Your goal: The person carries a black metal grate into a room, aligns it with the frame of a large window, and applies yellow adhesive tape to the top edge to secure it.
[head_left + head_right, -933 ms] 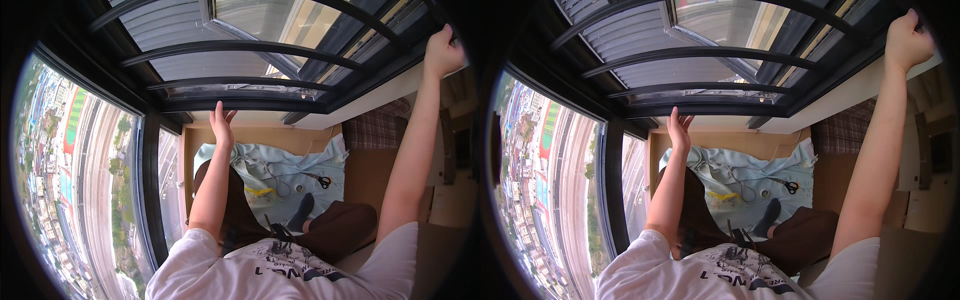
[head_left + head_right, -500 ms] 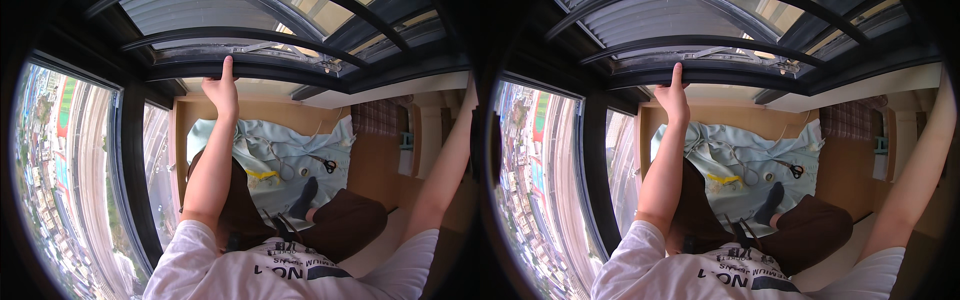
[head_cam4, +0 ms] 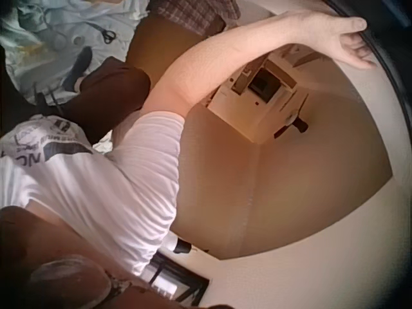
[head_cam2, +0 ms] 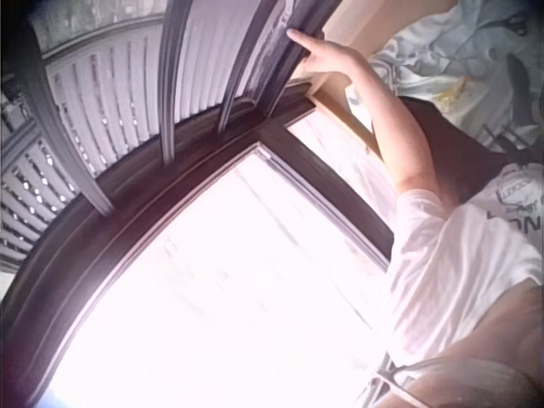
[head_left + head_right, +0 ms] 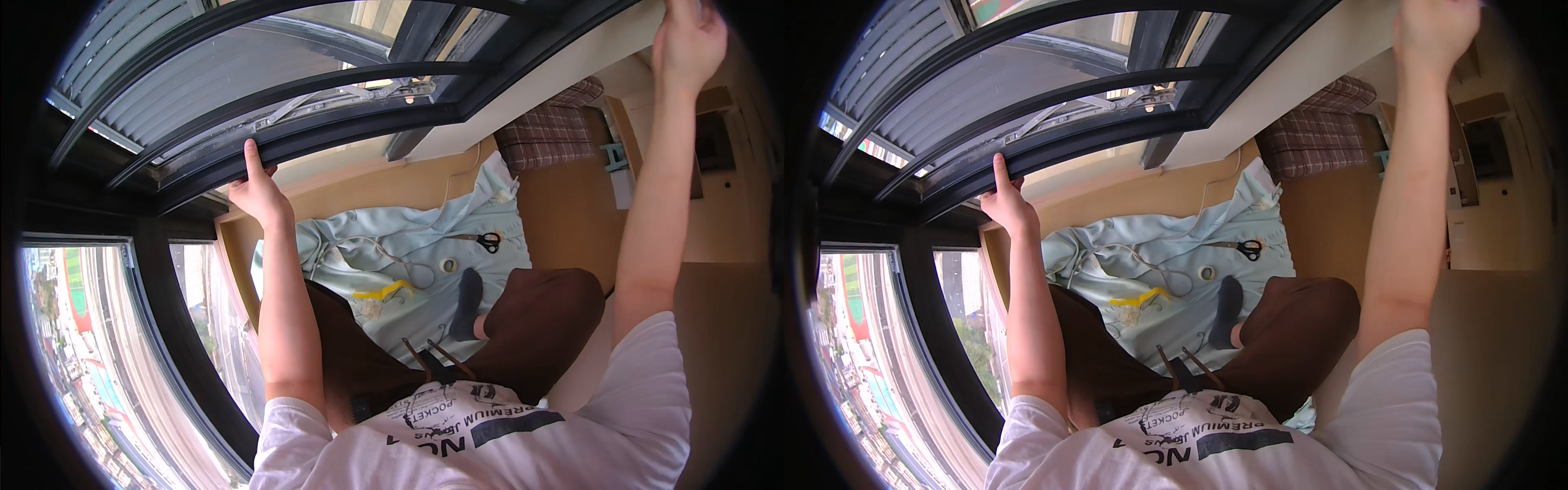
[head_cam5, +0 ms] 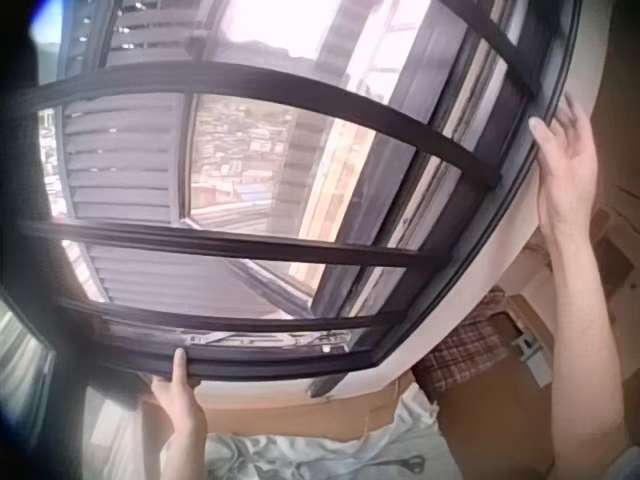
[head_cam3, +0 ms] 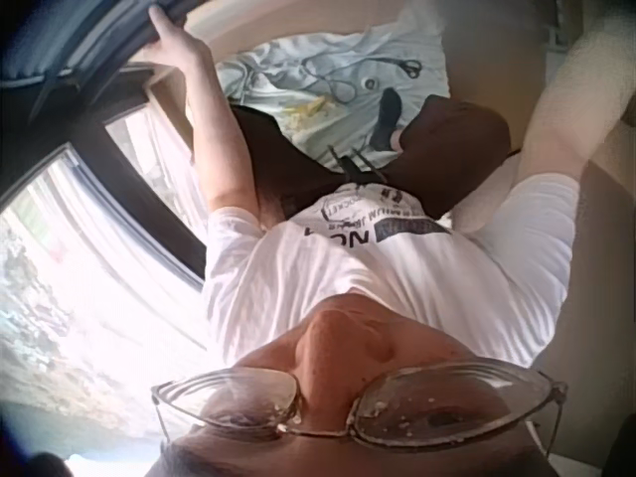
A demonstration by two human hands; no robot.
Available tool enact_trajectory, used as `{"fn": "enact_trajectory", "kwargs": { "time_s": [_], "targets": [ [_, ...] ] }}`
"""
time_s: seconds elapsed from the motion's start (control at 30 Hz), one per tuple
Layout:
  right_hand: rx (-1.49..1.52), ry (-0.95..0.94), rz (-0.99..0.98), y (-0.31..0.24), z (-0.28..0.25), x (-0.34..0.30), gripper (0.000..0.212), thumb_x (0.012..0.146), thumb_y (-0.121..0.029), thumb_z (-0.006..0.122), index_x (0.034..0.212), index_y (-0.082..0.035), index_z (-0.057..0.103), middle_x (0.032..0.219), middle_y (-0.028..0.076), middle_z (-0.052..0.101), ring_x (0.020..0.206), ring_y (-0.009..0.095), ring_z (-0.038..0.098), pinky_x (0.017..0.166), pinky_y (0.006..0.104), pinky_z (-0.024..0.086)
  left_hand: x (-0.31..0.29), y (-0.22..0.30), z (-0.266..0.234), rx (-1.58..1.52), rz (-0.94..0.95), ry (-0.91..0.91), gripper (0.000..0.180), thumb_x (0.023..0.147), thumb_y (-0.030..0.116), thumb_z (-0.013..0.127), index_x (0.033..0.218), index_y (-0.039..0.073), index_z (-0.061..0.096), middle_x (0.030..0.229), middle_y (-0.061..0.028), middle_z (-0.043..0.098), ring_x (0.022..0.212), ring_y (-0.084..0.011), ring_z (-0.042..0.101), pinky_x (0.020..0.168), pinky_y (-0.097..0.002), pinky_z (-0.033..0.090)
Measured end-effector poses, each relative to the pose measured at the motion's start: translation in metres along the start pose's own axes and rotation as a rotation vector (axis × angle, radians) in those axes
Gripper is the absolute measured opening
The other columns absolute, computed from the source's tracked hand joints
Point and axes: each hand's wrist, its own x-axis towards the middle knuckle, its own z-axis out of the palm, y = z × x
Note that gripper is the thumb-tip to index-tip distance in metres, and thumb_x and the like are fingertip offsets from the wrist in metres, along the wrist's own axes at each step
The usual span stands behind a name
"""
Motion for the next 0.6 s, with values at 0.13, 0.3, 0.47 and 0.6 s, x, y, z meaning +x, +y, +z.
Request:
{"fn": "enact_trajectory", "kwargs": {
  "time_s": [0.13, 0.3, 0.47, 0.6],
  "targets": [
    [-0.018, -0.158, 0.398, 0.010, 0.056, -0.168, 0.039, 0.094, -0.015, 0.069, 0.126, -0.001, 0.053, 0.114, 0.012, 0.058, 0.101, 0.021, 0.059, 0.080, 0.0322, 0.052, 0.001, -0.001, 0.000, 0.015, -0.012, 0.040, 0.031, 0.087, 0.027, 0.080, 0.092, 0.000, 0.065, 0.092, -0.0090, 0.071, 0.074, -0.0139, 0.066, 0.061, -0.0276, 0.057],
    [-0.244, -0.429, 0.525, 0.035, 0.086, -0.242, 0.024, 0.099, -0.023, 0.063, 0.093, 0.000, 0.059, 0.084, 0.017, 0.069, 0.077, 0.035, 0.068, 0.063, 0.0423, 0.054, 0.009, -0.008, -0.008, 0.039, -0.014, 0.048, 0.032, 0.089, 0.029, 0.079, 0.098, 0.001, 0.067, 0.097, -0.0082, 0.071, 0.077, -0.0132, 0.066, 0.061, -0.0254, 0.053],
    [-0.163, -0.402, 0.635, 0.033, 0.090, -0.252, 0.028, 0.103, -0.022, 0.057, 0.086, 0.000, 0.058, 0.070, 0.014, 0.069, 0.066, 0.030, 0.070, 0.059, 0.0389, 0.053, -0.001, -0.003, 0.004, -0.024, -0.016, 0.038, 0.036, 0.092, 0.034, 0.075, 0.103, 0.001, 0.064, 0.092, -0.0047, 0.067, 0.070, -0.0094, 0.058, 0.059, -0.0258, 0.051],
    [-0.118, -0.437, 0.657, 0.020, 0.090, -0.249, 0.028, 0.105, -0.018, 0.053, 0.090, 0.004, 0.060, 0.075, 0.013, 0.070, 0.069, 0.021, 0.071, 0.065, 0.0318, 0.056, 0.000, 0.005, -0.011, -0.009, -0.067, -0.062, 0.032, 0.097, 0.033, 0.068, 0.103, 0.002, 0.064, 0.094, -0.0041, 0.067, 0.076, -0.0107, 0.060, 0.060, -0.0260, 0.051]
  ]
}}
